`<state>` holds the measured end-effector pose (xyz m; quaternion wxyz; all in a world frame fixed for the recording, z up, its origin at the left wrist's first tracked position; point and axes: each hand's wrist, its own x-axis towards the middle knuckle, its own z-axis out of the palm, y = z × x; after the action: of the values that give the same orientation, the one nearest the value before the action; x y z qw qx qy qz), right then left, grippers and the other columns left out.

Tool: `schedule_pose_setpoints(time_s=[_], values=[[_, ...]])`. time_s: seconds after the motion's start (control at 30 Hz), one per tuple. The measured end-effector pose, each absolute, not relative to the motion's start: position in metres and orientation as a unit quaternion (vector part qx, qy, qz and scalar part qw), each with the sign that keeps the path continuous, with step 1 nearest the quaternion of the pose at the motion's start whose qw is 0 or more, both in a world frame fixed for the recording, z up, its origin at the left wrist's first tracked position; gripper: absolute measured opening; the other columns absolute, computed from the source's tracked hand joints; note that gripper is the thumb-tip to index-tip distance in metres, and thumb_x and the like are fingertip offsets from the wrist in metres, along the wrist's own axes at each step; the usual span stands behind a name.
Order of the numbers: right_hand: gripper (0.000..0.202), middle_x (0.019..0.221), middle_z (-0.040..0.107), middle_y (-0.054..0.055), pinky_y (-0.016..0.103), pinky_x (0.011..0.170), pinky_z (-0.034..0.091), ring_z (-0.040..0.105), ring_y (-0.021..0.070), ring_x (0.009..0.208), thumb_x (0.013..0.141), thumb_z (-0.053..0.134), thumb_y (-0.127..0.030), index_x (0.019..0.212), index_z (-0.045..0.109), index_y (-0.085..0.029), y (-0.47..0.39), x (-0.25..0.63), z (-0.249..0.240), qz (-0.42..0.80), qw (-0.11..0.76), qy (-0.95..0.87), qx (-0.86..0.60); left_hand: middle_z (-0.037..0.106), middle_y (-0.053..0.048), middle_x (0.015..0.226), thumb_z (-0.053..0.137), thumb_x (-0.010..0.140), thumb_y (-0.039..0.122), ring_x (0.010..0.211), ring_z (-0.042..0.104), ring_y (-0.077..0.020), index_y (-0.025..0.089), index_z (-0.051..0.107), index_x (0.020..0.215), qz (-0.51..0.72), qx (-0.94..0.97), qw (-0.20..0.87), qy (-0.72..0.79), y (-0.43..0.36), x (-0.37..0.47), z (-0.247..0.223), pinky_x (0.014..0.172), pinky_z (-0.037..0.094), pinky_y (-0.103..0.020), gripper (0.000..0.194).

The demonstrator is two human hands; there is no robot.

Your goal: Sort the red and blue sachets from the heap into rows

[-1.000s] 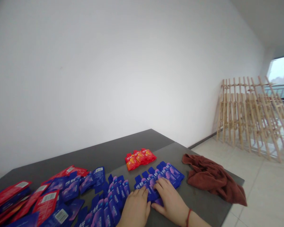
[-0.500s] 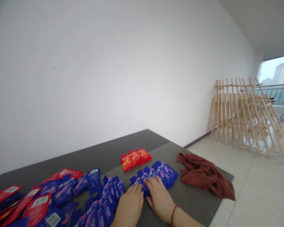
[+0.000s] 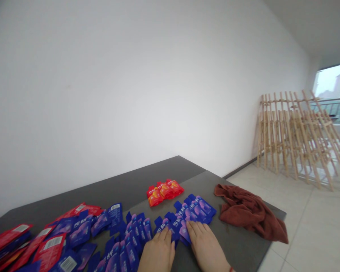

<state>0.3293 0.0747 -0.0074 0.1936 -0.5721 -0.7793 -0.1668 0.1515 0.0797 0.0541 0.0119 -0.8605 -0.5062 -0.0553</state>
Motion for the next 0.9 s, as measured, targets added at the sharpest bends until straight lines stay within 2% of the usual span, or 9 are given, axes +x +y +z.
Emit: schedule_pose_setpoints(time_s=[0.17,0.33,0.4,0.5,0.63,0.77,0.9], values=[[0.053,0.125,0.062,0.011,0.045,0.095,0.044,0.058,0.0279,0.110,0.077,0.046,-0.004,0.127,0.056,-0.016,0.088,0.338,0.004,-0.148,0.218,-0.780,-0.568,0.061,-0.014,0.126,0.039,0.091,0.013,0.111,0.060,-0.0246,0.012,0.059,0.122,-0.095,-0.868,0.054,-0.485,0.089,0.157,0.055,0.090,0.052,-0.035,0.038],[0.040,0.125,0.062,0.012,0.044,0.098,0.045,0.058,0.0253,0.113,0.090,0.041,-0.018,0.127,0.057,-0.017,0.105,0.369,0.020,-0.101,0.306,-0.735,-0.596,0.061,-0.019,0.123,0.038,0.090,0.009,0.105,0.063,-0.0255,0.008,0.060,0.120,-0.109,-0.854,0.099,-0.500,0.106,0.176,0.068,0.081,0.055,-0.034,0.037],[0.040,0.126,0.061,0.013,0.045,0.099,0.046,0.059,0.0250,0.113,0.092,0.038,-0.021,0.127,0.057,-0.016,0.114,0.382,0.022,-0.081,0.324,-0.729,-0.598,0.064,-0.019,0.119,0.038,0.090,0.009,0.105,0.062,-0.0264,0.007,0.062,0.117,-0.116,-0.856,0.094,-0.495,0.108,0.189,0.066,0.081,0.054,-0.036,0.036],[0.042,0.128,0.059,0.013,0.044,0.102,0.044,0.056,0.0239,0.117,0.090,0.037,-0.018,0.128,0.056,-0.014,0.124,0.395,0.021,-0.050,0.303,-0.754,-0.580,0.065,-0.018,0.117,0.041,0.091,0.015,0.110,0.059,-0.0281,0.009,0.062,0.118,-0.124,-0.866,0.070,-0.480,0.105,0.206,0.053,0.090,0.050,-0.042,0.035],[0.047,0.133,0.056,0.012,0.040,0.106,0.040,0.053,0.0197,0.122,0.089,0.033,-0.013,0.132,0.052,-0.013,0.127,0.407,0.020,-0.021,0.288,-0.768,-0.571,0.057,-0.017,0.131,0.043,0.092,0.025,0.125,0.048,-0.0301,0.010,0.055,0.128,-0.128,-0.875,0.027,-0.467,0.103,0.207,0.029,0.103,0.041,-0.045,0.040],[0.048,0.133,0.056,0.011,0.040,0.107,0.039,0.052,0.0192,0.122,0.089,0.034,-0.012,0.133,0.051,-0.016,0.124,0.415,0.024,-0.018,0.285,-0.779,-0.558,0.055,-0.012,0.134,0.039,0.092,0.015,0.127,0.047,-0.0252,0.014,0.055,0.128,-0.136,-0.875,0.029,-0.463,0.112,0.192,0.022,0.106,0.039,-0.040,0.040],[0.050,0.137,0.053,0.010,0.040,0.109,0.037,0.048,0.0193,0.126,0.087,0.038,-0.011,0.135,0.049,-0.018,0.119,0.411,0.020,-0.021,0.244,-0.821,-0.516,0.058,-0.015,0.130,0.039,0.090,0.010,0.123,0.051,-0.0253,0.012,0.054,0.129,-0.130,-0.875,0.073,-0.461,0.120,0.201,0.033,0.104,0.041,-0.041,0.042]])
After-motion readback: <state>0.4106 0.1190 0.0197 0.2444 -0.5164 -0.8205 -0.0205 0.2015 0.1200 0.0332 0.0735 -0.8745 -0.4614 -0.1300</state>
